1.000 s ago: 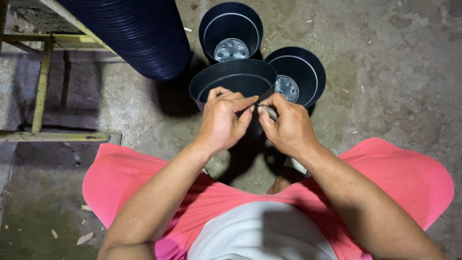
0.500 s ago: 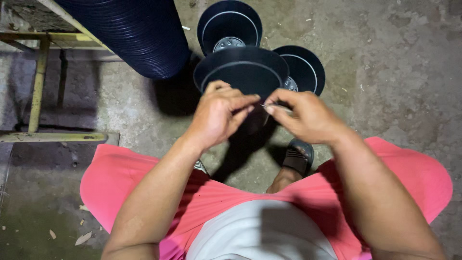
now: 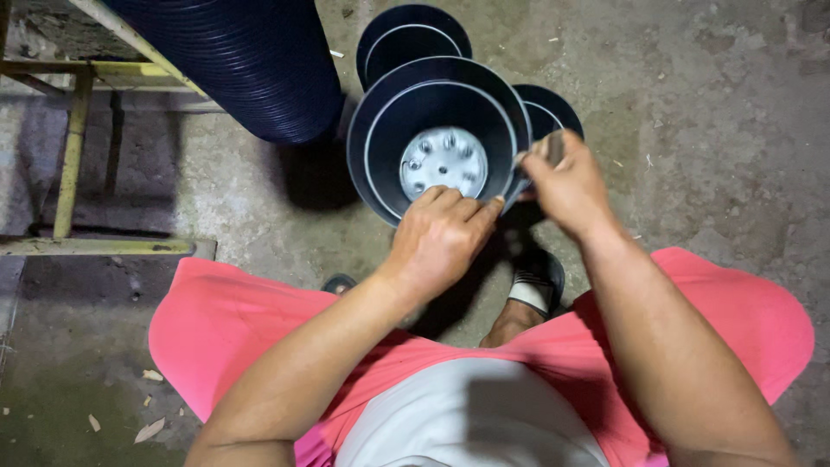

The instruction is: The person sits on the floor and repeatedly inserts a small metal pin into a hole on the rim of a black plastic bucket-like part. They rotate the part to access different holes and continue the insertion process.

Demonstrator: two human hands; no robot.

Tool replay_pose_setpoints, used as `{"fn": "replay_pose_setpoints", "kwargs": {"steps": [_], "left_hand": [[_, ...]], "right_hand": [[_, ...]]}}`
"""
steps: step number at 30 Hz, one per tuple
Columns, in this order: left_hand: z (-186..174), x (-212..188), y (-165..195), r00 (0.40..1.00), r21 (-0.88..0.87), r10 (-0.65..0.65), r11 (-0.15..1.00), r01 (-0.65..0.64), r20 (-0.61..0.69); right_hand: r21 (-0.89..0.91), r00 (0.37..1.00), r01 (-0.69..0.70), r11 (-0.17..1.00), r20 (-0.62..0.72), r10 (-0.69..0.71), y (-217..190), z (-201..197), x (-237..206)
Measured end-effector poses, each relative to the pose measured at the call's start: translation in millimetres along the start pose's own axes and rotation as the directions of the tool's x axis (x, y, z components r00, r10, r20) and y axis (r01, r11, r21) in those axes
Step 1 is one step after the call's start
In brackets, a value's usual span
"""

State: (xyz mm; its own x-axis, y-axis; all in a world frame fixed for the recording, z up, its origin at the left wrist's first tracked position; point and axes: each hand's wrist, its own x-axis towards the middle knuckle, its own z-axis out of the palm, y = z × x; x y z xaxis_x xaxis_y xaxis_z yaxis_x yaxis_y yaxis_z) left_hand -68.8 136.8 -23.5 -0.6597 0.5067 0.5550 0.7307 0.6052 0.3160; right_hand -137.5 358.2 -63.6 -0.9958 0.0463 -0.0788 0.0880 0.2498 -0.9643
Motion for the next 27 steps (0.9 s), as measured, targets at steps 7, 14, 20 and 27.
{"fn": "replay_pose_setpoints", "kwargs": {"steps": [7, 14, 20, 27], "left_hand": [[-7, -7, -26, 0.981, 0.021, 0.070, 0.997, -0.075, 0.183], [17, -7, -23, 0.988, 0.091, -0.057, 0.995, 0.044, 0.147], [-1, -4, -31, 0.994, 0.020, -0.040, 0.999, 0.038, 0.105], [-31, 4, -45, 0.994, -0.113, 0.031, 0.993, -0.019, 0.108]], "right_hand": [[-0.042, 0.966, -0.092, 0.995, -0.245, 0.079, -14, -30, 20], [-0.015, 0.991, -0.135, 0.991, -0.004, 0.135, -4, 22, -7], [0.073, 0.987, -0.157, 0.985, -0.032, 0.160, 7, 9, 15], [0.025, 0.992, -0.114, 0.993, -0.050, 0.115, 12, -2, 26]]}}
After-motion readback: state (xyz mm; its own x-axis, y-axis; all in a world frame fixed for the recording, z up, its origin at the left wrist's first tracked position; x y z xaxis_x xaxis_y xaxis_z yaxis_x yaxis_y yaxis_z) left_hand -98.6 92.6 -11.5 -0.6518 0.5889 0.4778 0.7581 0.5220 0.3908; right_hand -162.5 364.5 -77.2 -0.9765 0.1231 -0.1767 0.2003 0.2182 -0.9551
